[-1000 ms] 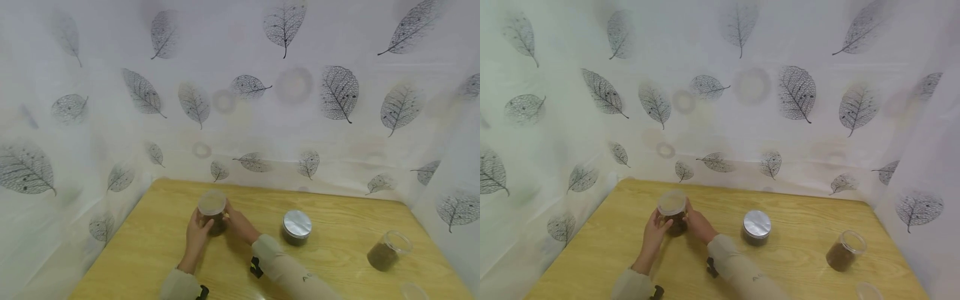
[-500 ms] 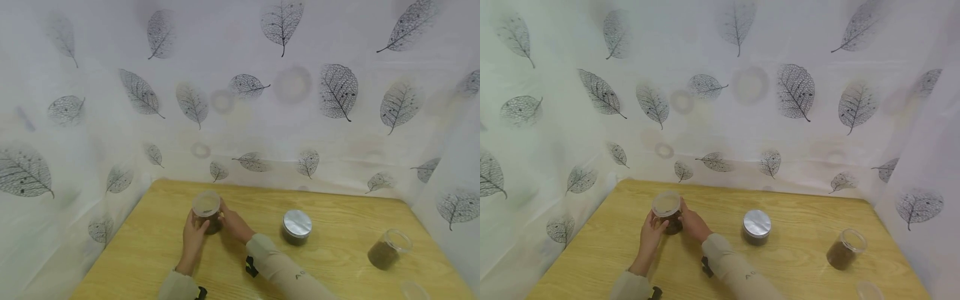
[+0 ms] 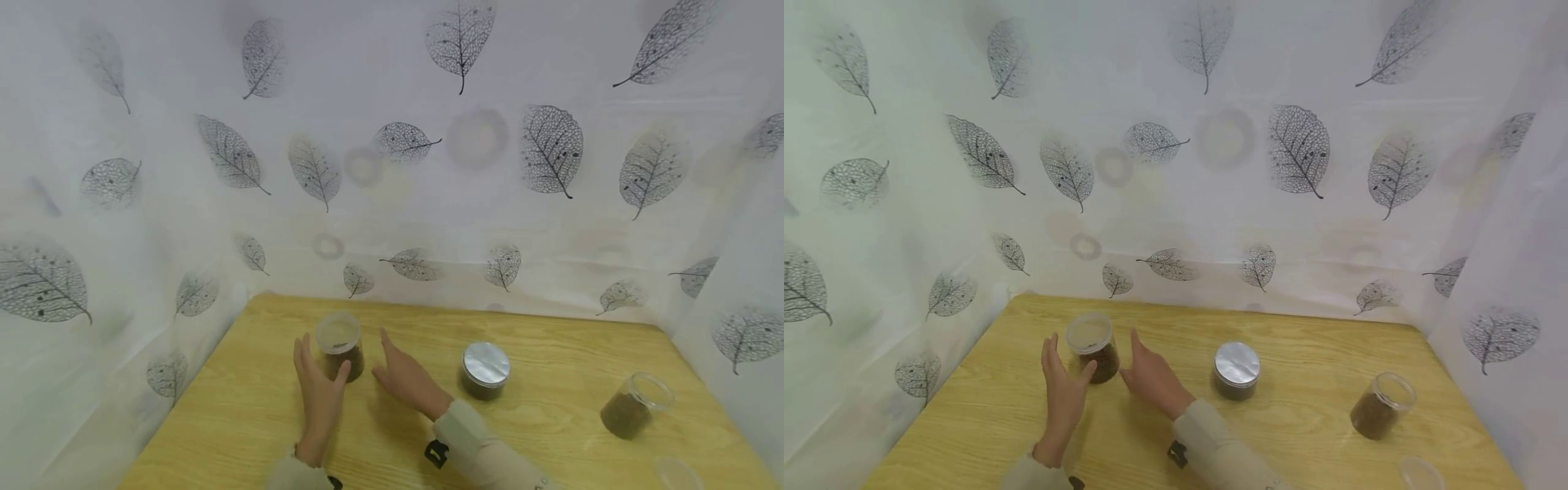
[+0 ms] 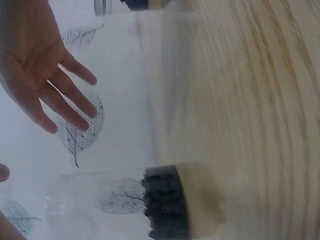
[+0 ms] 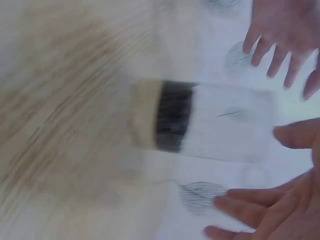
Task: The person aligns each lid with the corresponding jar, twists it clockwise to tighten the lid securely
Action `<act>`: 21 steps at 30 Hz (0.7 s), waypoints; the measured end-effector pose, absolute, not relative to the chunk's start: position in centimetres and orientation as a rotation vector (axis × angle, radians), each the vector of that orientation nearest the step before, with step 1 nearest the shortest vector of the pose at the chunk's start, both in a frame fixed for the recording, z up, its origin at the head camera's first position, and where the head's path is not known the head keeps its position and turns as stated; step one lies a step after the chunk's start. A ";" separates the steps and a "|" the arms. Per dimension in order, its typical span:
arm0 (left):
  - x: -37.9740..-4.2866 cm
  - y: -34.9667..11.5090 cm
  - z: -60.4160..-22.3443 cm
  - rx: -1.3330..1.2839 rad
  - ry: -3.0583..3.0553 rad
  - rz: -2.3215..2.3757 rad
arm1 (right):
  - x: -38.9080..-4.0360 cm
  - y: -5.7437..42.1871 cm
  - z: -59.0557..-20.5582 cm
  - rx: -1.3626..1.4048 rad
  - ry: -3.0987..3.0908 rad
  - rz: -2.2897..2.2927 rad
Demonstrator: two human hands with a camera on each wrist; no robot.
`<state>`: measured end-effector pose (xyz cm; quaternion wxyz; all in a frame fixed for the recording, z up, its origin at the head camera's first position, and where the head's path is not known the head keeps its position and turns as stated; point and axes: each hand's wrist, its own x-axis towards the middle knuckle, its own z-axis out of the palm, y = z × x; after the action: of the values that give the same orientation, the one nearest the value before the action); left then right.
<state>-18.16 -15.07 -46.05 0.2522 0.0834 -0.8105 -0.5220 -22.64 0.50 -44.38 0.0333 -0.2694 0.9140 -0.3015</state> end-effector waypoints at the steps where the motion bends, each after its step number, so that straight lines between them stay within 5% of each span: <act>1: -18.0 -14.7 -45.9 0.197 -2.198 -1.364 | -22.0 1.1 -44.0 -0.861 2.832 -0.879; 11: -16.4 -9.9 -44.5 -0.216 -2.209 -1.080 | -15.8 8.3 -40.8 -1.266 3.124 -0.361; 21: -16.0 -5.3 -43.4 -0.514 -2.305 -1.107 | -14.0 14.0 -40.2 -1.745 3.355 -0.303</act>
<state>-15.97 -5.31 -43.44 0.2637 -0.1901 -0.8525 -0.4093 -13.97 13.96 -40.17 -0.3204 -0.4358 0.8377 -0.0756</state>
